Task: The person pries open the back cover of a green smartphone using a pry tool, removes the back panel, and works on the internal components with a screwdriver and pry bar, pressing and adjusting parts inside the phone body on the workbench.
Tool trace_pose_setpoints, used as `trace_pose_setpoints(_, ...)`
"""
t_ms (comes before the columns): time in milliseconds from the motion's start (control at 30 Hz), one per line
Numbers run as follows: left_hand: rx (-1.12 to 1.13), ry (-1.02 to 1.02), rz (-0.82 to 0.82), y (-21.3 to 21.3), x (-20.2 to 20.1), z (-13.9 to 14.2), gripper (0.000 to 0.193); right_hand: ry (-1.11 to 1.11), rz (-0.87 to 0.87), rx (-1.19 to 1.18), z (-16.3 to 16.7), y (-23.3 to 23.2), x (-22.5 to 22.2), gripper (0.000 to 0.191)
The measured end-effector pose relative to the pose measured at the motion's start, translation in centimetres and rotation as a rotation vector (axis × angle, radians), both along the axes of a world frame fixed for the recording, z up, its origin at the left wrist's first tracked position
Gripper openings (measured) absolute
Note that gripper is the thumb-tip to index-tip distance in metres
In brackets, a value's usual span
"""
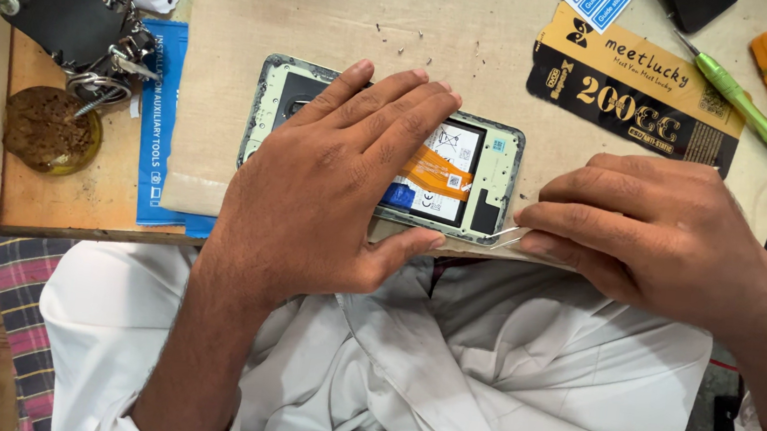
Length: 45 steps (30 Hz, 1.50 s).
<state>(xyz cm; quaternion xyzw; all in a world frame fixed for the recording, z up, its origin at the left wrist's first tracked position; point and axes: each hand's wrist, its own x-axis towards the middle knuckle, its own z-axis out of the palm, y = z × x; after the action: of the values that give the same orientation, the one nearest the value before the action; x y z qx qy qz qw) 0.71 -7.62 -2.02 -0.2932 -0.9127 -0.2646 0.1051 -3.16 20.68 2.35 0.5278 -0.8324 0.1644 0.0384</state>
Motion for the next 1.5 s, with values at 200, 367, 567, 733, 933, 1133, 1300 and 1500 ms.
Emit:
trace_pose_setpoints(200, 0.004, -0.001, 0.004, 0.1, 0.0, 0.0, 0.096, -0.049, 0.008, -0.017, -0.3, 0.2, -0.2, 0.028)
trace_pose_setpoints(367, 0.005, -0.015, 0.013, 0.2, 0.1, 0.1, 0.096, -0.036, 0.059, -0.008, -0.4, 0.2, -0.6, 0.030)
trace_pose_setpoints(567, 0.008, -0.015, 0.010, 0.2, 0.0, 0.2, 0.097, -0.024, 0.074, -0.005, -0.3, 0.2, -0.8, 0.026)
trace_pose_setpoints(733, 0.005, -0.012, 0.005, 0.1, 0.0, 0.2, 0.096, -0.035, 0.103, -0.030, -0.3, -0.2, -1.4, 0.020)
trace_pose_setpoints(933, 0.002, -0.004, -0.001, 0.0, 0.0, 0.2, 0.097, -0.142, 0.082, 0.009, -0.5, -0.9, -2.3, 0.013)
trace_pose_setpoints(1133, 0.000, -0.017, -0.001, 0.0, 0.0, 0.2, 0.096, -0.212, 0.081, -0.042, -0.8, -0.6, -2.4, 0.016)
trace_pose_setpoints(1300, -0.002, -0.003, -0.002, 0.0, 0.0, 0.2, 0.097, -0.087, 0.046, -0.119, -0.7, -0.1, -1.9, 0.022)
trace_pose_setpoints(1500, 0.005, -0.019, 0.006, 0.1, 0.0, 0.3, 0.097, 0.040, 0.095, -0.067, -0.6, -0.2, -1.5, 0.023)
